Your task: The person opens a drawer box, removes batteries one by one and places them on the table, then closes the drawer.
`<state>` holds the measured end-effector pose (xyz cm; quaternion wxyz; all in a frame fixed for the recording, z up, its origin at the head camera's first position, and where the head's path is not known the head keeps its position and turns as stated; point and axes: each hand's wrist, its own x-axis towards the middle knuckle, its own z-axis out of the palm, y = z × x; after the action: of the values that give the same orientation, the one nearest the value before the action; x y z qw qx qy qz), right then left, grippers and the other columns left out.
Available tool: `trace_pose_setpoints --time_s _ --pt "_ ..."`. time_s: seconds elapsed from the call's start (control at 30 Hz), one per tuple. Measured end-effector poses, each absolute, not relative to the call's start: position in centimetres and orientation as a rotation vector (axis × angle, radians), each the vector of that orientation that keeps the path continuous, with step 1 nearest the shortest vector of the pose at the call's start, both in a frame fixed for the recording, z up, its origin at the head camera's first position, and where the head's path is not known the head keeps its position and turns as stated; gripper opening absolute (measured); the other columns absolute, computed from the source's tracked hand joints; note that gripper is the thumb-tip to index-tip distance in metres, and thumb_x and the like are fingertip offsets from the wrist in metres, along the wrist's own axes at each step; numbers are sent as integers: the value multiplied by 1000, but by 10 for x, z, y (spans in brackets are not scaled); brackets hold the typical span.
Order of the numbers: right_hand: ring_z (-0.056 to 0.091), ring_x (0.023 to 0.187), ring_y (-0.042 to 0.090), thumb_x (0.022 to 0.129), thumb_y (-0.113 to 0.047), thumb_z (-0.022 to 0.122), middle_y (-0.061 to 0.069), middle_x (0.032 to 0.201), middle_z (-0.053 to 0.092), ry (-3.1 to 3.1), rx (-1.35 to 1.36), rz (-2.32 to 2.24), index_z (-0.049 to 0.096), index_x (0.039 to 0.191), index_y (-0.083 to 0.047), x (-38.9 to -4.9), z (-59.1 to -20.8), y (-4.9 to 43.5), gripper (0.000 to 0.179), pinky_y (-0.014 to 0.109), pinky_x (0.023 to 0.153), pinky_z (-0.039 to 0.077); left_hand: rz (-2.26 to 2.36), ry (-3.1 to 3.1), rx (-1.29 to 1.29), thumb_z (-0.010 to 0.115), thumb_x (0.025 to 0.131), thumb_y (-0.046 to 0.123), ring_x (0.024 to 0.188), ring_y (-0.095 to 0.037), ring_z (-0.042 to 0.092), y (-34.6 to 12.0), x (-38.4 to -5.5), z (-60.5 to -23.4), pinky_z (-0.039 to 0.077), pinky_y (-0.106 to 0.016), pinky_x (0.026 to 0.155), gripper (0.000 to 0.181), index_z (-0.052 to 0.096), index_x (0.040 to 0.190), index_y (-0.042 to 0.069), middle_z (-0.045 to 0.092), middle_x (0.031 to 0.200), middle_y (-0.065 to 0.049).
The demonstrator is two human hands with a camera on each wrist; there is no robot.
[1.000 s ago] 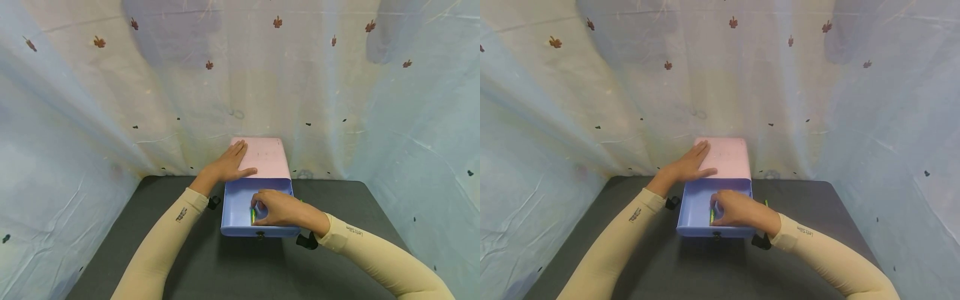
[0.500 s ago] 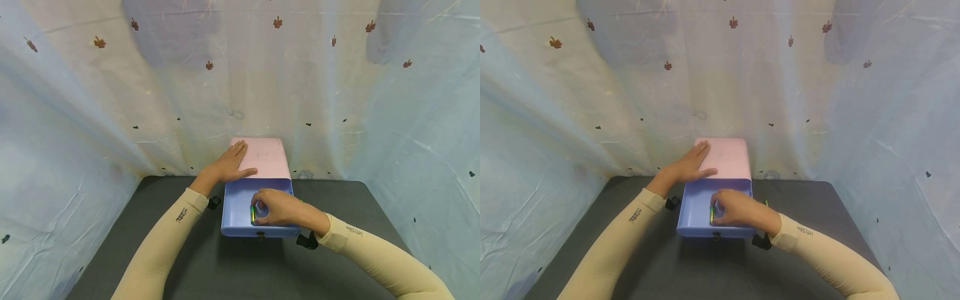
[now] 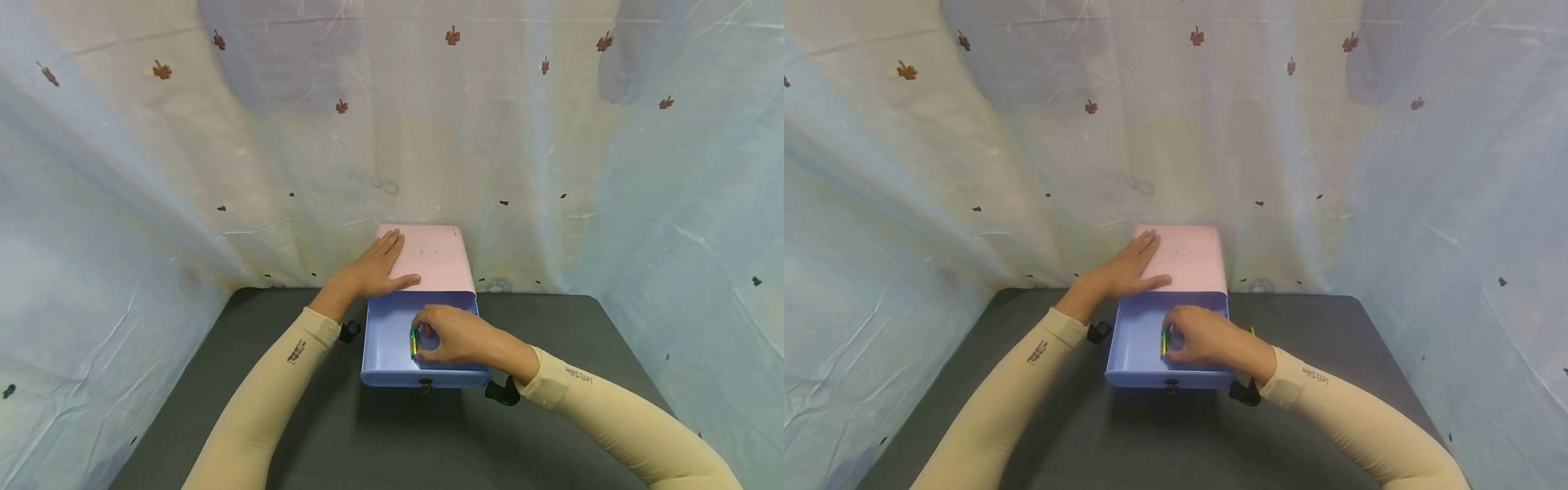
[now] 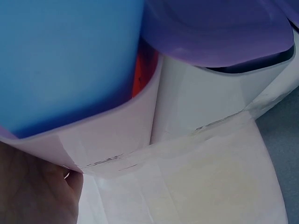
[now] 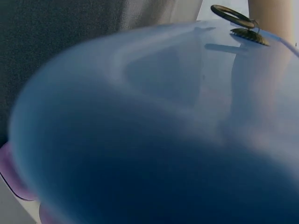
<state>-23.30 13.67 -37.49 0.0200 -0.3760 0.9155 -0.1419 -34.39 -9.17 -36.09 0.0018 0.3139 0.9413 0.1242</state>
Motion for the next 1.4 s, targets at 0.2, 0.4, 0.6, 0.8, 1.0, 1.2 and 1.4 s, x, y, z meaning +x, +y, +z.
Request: trace_pose_setpoints --time_s 0.2,0.4,0.6,0.8,1.0,1.2,1.4 --pt "55 81 8 89 -30 89 -3 93 64 2851 -1180 -462 75 117 -8 -233 -373 140 38 29 75 52 389 2952 989 48 105 71 167 -27 -6 -92 -344 -361 0 -40 135 108 1 171 0 -4 180 -17" --pt "56 82 8 89 -28 89 -4 93 64 2855 -1153 -502 75 118 -7 -233 -371 144 38 30 76 53 381 2955 988 48 105 71 167 -27 -7 -92 -345 -362 -1 -40 135 108 1 171 0 -4 180 -17" --pt "61 83 14 91 -28 87 -3 95 66 2858 -1159 -586 74 122 -8 -232 -368 150 39 27 73 52 386 2955 982 48 105 72 167 -27 -7 -92 -346 -363 0 -40 135 108 1 171 0 -5 180 -16" --pt "64 87 18 93 -27 86 -1 98 67 2875 -1218 -669 72 126 -7 -234 -368 158 41 27 72 53 402 2942 988 48 105 71 167 -27 -7 -92 -346 -362 -1 -40 135 107 1 171 0 -5 180 -17" --pt "63 88 19 93 -23 86 1 99 67 2888 -1272 -757 72 127 -6 -234 -367 167 41 29 74 54 419 2946 996 49 105 70 167 -28 -6 -92 -346 -362 -1 -40 135 107 2 171 -1 -4 180 -18" --pt "62 87 19 91 -17 86 3 98 66 2883 -1304 -881 71 127 -5 -234 -366 178 41 30 74 54 416 2947 995 48 105 70 167 -27 -7 -91 -346 -362 -1 -40 135 107 2 171 -1 -4 180 -17" --pt "61 85 18 90 -14 88 3 97 66 2878 -1342 -984 71 126 -4 -237 -368 191 42 33 72 55 421 2944 984 48 104 71 167 -27 -8 -91 -347 -362 -2 -40 135 109 1 171 0 -5 180 -17"
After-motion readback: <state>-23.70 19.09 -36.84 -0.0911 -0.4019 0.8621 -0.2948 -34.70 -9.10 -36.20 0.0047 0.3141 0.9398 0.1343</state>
